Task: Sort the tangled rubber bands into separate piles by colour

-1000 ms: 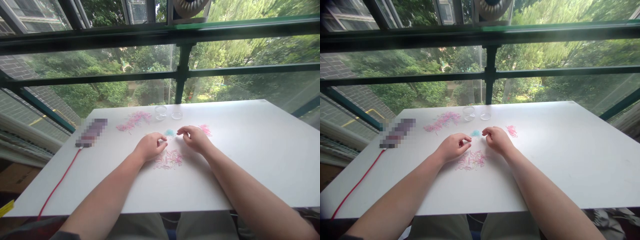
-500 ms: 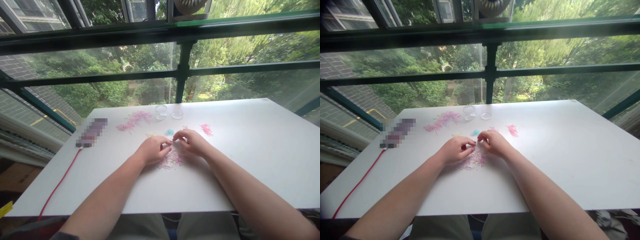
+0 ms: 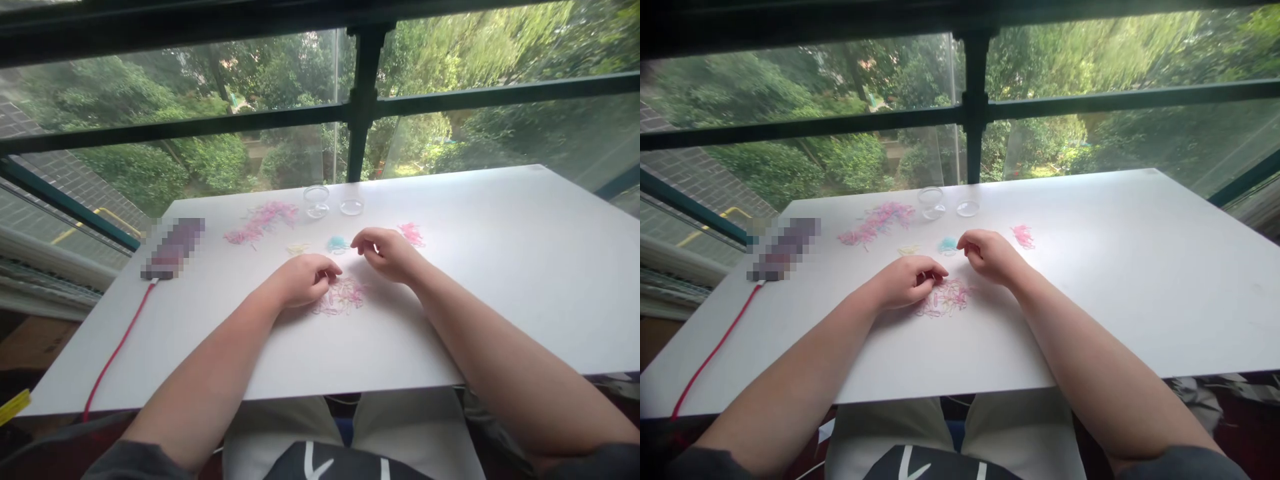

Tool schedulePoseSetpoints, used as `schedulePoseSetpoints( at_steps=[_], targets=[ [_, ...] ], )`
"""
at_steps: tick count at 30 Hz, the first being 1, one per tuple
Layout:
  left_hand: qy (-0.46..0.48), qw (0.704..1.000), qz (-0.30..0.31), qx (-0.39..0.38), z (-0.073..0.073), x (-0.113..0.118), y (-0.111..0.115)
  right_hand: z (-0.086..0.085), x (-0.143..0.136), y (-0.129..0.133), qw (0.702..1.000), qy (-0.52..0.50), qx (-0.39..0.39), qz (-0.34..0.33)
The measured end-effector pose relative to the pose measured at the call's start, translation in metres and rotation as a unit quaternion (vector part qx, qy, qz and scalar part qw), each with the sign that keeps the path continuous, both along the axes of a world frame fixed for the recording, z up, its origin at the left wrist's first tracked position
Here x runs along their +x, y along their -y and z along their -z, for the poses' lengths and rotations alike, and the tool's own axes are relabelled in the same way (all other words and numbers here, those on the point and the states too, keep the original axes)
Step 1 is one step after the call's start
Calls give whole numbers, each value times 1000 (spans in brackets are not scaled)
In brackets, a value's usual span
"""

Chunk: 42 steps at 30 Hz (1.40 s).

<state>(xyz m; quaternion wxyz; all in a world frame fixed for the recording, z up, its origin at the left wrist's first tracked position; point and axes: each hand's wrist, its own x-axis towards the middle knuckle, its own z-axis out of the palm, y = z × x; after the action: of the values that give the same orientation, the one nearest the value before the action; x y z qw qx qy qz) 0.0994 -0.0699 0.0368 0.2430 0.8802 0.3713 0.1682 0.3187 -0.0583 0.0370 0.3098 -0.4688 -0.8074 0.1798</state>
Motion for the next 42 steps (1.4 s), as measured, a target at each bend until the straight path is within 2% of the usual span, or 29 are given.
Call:
schedulePoseSetpoints(
  at_steps=[3, 6, 10, 12, 15, 21, 24, 36, 42],
  targets=[
    [-11, 1000, 6, -4, -1, -1, -1, -7, 6, 3, 993, 73, -75, -51],
    [-21, 999, 13, -20, -4, -1, 0, -14, 14, 4, 967, 147, -176, -107],
    [-28, 997, 17, -64, -7, -1, 0, -20, 23, 4, 943, 173, -259, -118],
    [-30, 997, 11, -70, -7, -1, 1, -20, 23, 5, 941, 174, -265, -116],
    [-32, 999, 11, -40, -5, 0, 1, -19, 20, 6, 944, 180, -251, -116],
    [12, 996, 68, 49, 1, 10, 4, -17, 14, 3, 951, 185, -223, -105],
    [0, 996, 85, 42, 3, 14, 5, -16, 15, 1, 952, 167, -233, -108],
    [4, 998, 61, 9, -1, 6, 4, -17, 23, -4, 952, 131, -257, -100],
    [-3, 999, 47, -11, -5, 5, 4, -19, 21, 2, 946, 166, -256, -106]
  ],
)
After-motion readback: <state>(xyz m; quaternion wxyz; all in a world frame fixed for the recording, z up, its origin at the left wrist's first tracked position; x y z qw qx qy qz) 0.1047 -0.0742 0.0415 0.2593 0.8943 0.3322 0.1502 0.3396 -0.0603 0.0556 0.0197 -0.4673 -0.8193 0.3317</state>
